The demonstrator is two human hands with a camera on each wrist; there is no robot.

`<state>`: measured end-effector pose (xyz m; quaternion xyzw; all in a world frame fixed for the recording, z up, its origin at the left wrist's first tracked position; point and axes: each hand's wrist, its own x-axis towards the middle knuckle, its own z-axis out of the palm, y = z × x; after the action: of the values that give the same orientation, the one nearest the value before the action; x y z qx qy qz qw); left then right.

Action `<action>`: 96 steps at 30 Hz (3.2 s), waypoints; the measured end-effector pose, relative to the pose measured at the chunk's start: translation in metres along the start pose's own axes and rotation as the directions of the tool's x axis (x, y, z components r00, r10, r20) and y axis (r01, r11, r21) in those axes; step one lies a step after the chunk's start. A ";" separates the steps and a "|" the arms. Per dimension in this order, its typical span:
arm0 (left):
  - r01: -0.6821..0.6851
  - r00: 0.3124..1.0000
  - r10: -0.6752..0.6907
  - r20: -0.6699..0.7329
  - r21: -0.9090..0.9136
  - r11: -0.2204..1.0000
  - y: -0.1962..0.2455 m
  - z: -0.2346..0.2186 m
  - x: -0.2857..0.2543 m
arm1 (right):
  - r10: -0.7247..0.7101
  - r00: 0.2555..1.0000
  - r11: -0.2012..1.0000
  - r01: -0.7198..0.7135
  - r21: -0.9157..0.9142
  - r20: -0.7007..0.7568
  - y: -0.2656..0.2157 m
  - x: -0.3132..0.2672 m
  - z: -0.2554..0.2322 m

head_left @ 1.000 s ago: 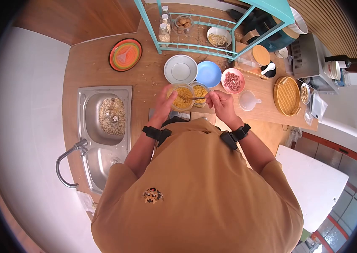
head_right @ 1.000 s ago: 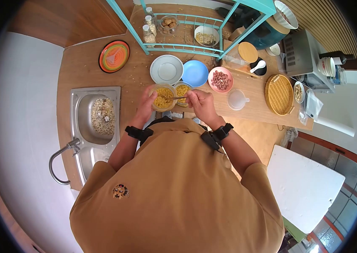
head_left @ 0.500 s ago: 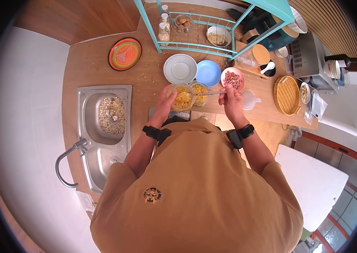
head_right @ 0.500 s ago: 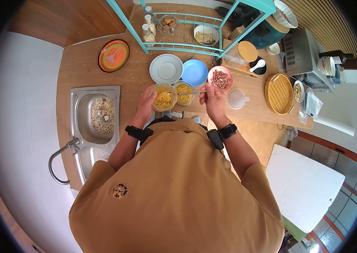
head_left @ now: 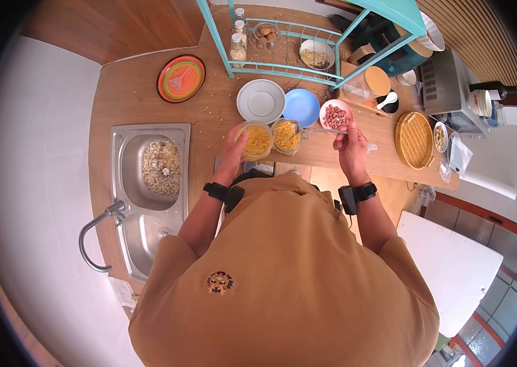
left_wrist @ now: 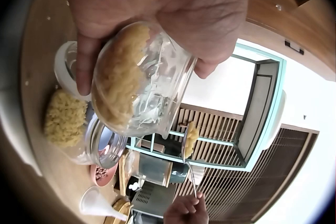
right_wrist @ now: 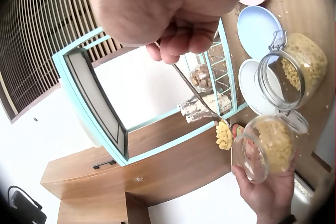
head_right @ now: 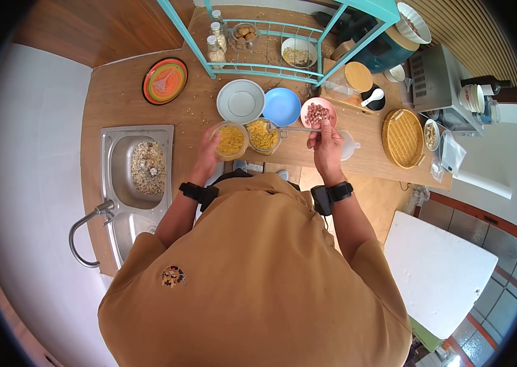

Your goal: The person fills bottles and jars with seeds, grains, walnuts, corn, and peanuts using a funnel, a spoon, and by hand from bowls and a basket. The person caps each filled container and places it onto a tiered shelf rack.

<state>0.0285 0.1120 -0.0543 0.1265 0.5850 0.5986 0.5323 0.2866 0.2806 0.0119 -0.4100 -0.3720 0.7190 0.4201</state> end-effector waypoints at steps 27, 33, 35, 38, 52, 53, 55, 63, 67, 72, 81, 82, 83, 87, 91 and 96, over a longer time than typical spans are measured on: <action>-0.166 0.984 0.143 0.110 0.240 0.957 -0.002 0.009 0.012 | -0.285 0.571 0.299 0.816 -0.495 0.770 -0.036 -0.033 0.068; -0.070 0.991 0.067 0.116 0.031 0.997 0.009 0.020 0.002 | -0.206 0.719 0.447 0.673 -0.589 0.664 -0.013 -0.030 0.061; -0.057 0.991 0.055 0.123 0.011 0.998 0.016 0.023 -0.001 | -0.121 0.827 0.549 0.517 -0.657 0.549 -0.001 -0.029 0.056; -0.090 0.990 0.086 0.114 0.030 0.996 0.011 0.021 0.002 | -0.077 0.935 0.814 0.260 -0.519 0.347 0.015 -0.025 0.054; -0.084 0.993 0.080 0.087 0.044 0.995 0.013 0.022 0.001 | 0.074 0.995 0.993 -0.068 -0.099 0.067 0.010 -0.009 0.025; -0.067 0.994 0.063 0.088 0.036 0.997 0.012 0.022 0.002 | 0.073 0.995 0.994 -0.067 -0.087 0.069 0.010 -0.008 0.022; -0.048 0.995 0.046 0.089 0.028 0.998 0.009 0.020 0.003 | 0.071 0.995 0.995 -0.066 -0.075 0.071 0.007 -0.008 0.019; -0.061 0.998 0.062 -0.033 0.008 0.998 -0.008 -0.001 0.013 | -0.023 0.999 1.000 0.023 -0.019 -0.027 -0.003 -0.004 -0.005; -0.041 0.998 0.040 -0.047 -0.017 0.999 -0.001 -0.008 0.010 | -0.195 0.980 0.900 0.194 -0.389 0.038 0.002 -0.005 -0.013; -0.063 0.997 0.061 -0.054 -0.039 0.997 0.004 -0.008 0.008 | -0.261 0.943 0.704 0.332 -0.628 0.206 0.004 -0.016 -0.007; -0.091 0.995 0.093 -0.017 0.092 0.992 -0.002 -0.005 0.013 | -0.422 0.842 0.567 0.535 -0.626 0.337 -0.027 -0.028 0.016; -0.092 0.995 0.094 -0.017 0.092 0.992 0.001 -0.002 0.011 | -0.409 0.873 0.700 0.487 -0.522 0.266 -0.028 -0.027 0.021; -0.087 0.996 0.087 0.006 0.117 0.989 0.004 0.001 0.010 | -0.385 0.902 0.809 0.431 -0.398 0.195 -0.029 -0.028 0.026; 0.020 0.998 -0.028 0.062 0.122 0.992 0.016 0.017 0.005 | -0.315 0.779 0.568 0.613 -0.549 0.543 -0.038 -0.030 0.055; -0.084 0.995 0.071 0.067 0.221 0.972 0.005 0.019 0.012 | -0.320 0.454 0.247 0.888 -0.389 0.832 -0.032 -0.025 0.069; -0.085 0.995 0.075 0.071 0.146 0.986 0.011 0.024 0.007 | -0.222 0.617 0.333 0.776 -0.536 0.755 -0.024 -0.028 0.066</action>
<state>0.0395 0.1336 -0.0413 0.2085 0.6048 0.5699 0.5157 0.2423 0.2519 0.0665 -0.1821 -0.8823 0.3532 0.2522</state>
